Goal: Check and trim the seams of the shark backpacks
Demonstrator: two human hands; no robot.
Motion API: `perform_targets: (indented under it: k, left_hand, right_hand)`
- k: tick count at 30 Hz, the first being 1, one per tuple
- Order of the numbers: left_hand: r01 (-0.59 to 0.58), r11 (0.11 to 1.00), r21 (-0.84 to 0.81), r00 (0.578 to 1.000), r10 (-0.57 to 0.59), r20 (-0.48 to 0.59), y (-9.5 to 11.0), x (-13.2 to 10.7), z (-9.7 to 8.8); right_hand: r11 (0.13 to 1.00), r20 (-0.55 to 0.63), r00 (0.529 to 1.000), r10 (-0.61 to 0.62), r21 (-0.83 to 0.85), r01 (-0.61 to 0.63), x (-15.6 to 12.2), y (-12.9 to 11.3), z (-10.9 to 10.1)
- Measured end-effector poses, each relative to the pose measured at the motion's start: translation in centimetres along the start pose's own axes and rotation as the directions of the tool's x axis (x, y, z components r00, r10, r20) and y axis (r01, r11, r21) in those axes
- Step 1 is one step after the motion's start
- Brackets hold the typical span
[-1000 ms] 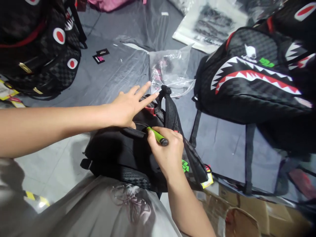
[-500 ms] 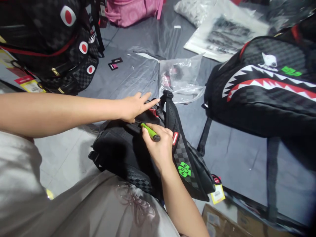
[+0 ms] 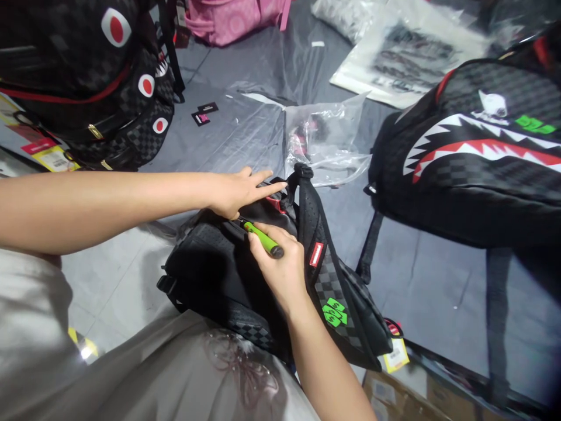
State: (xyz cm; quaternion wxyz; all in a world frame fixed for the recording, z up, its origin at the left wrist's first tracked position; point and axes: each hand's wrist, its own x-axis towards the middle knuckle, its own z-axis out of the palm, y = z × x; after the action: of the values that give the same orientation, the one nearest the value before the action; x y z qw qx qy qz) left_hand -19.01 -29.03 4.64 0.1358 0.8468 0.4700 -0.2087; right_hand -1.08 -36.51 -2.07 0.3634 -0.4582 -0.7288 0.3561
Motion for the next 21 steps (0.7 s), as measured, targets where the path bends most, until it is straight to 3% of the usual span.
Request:
perform_targets:
  k: [21]
  left_hand:
    - [-0.022, 0.999, -0.024, 0.997, 0.02, -0.081, -0.8, 0.5, 1.4]
  right_hand:
    - [0.99, -0.001, 0.999, -0.046, -0.133, 0.045, 0.7, -0.5, 1.0]
